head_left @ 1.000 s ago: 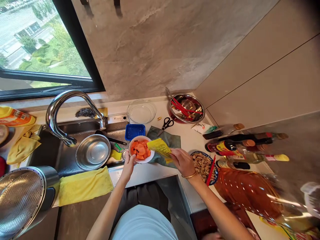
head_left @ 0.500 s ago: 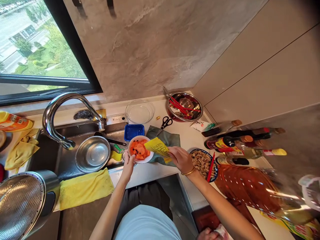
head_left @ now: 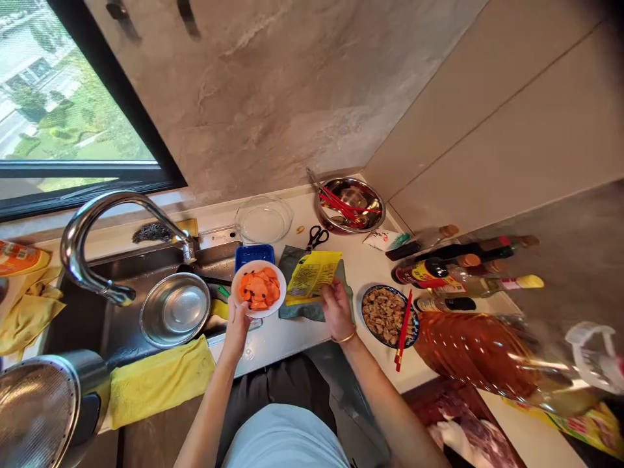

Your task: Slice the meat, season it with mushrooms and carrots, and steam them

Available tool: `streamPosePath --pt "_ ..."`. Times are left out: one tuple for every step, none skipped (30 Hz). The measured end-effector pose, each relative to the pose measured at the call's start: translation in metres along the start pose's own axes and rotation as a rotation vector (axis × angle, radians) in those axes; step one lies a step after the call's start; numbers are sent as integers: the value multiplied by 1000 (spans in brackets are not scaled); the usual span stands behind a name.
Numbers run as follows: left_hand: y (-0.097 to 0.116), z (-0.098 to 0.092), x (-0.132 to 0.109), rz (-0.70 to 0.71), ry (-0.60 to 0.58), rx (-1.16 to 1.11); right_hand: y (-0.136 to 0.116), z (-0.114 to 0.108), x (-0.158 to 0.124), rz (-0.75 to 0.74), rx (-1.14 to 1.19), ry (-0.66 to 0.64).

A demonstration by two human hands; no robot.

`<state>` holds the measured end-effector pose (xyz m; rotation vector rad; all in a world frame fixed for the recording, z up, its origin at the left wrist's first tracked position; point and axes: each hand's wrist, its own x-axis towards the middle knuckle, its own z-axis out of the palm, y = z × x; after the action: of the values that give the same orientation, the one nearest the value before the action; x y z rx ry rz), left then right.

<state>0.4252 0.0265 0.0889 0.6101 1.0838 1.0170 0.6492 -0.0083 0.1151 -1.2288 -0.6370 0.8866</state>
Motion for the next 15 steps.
streamPosePath --pt "2 -1 0 1 1 -26 4 4 -4 67 119 28" --pt "4 -2 0 5 9 -43 9 7 -7 124 226 51" --pt "6 -2 0 13 20 -48 13 8 -11 167 319 74" --pt "6 -3 0 21 34 -54 17 8 -14 203 400 90" --pt "7 -2 1 24 39 -58 20 6 -16 227 471 104" --pt "7 -1 2 23 37 -61 24 3 -18 243 535 115" --pt "7 2 3 18 28 -62 26 -2 -18 250 592 124" --pt "6 5 3 11 13 -60 28 -8 -17 248 641 137" --pt "5 8 3 5 -1 -55 29 -15 -15 242 680 154" --pt "3 12 2 1 -12 -47 30 -23 -11 230 701 177" --pt "2 15 2 -1 -16 -37 30 -32 -5 215 697 210" --pt "-1 19 1 -4 -19 -26 29 -42 3 192 656 265" --pt "-3 21 0 -9 -22 -14 29 -51 13 164 587 339" --pt "-6 24 0 -16 -27 -2 27 -62 26 133 504 423" --pt "-9 26 0 -26 -34 7 26 -72 40 102 424 507"
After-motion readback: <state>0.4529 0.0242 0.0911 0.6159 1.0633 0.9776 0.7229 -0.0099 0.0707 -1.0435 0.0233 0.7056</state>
